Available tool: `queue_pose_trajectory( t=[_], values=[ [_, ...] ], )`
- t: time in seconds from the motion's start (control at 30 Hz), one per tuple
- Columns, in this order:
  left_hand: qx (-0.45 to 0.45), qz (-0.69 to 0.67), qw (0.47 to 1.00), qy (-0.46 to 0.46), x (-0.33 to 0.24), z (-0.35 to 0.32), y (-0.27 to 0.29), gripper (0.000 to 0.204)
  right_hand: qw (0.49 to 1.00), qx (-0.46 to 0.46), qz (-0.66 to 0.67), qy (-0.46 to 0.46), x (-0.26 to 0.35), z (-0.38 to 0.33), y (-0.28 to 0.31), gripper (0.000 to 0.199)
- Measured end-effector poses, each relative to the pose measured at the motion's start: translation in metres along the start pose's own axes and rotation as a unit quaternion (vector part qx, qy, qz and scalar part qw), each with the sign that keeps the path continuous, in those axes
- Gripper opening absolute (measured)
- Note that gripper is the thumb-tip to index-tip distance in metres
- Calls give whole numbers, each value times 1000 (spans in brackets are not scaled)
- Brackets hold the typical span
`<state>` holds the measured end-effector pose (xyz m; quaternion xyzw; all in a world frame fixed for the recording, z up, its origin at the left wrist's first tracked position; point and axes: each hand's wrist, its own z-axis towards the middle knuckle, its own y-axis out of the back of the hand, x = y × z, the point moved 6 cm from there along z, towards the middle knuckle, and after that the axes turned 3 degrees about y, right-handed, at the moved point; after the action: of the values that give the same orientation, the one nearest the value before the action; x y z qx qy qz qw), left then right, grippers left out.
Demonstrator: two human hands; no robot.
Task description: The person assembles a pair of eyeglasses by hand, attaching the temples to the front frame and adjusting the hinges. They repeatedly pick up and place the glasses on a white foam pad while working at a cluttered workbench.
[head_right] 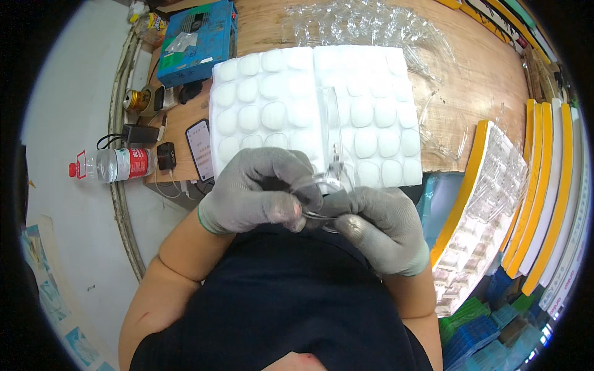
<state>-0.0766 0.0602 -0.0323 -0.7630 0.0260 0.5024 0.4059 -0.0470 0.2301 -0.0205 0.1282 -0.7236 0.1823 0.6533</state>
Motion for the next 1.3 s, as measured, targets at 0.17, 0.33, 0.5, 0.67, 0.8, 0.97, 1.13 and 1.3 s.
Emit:
queue_pose_trajectory(
  t=[0.17,0.33,0.5,0.67,0.8,0.97,1.13,1.3],
  values=[
    [-10,91,995,-49,-8,-4,-11,19,997,29,39,-61,-2,0,-5,23],
    [-60,262,954,-132,-18,-2,-7,17,999,-35,1,-5,-6,1,-5,21],
    [-146,405,885,-178,-14,-4,0,16,991,-77,-105,16,0,9,-6,19],
    [-69,399,897,-179,-34,-8,-17,16,996,-49,-67,38,-2,7,0,19],
    [-63,428,887,-164,-31,-8,-14,19,997,-49,-51,10,-5,8,3,19],
    [-85,421,890,-156,-14,-3,-2,20,988,-106,-111,5,6,11,-4,19],
    [-98,316,940,-86,0,12,-2,16,979,-146,-137,34,12,10,0,19],
    [-131,362,912,-140,-12,11,-20,14,977,-186,-95,34,23,8,2,15]
  ],
)
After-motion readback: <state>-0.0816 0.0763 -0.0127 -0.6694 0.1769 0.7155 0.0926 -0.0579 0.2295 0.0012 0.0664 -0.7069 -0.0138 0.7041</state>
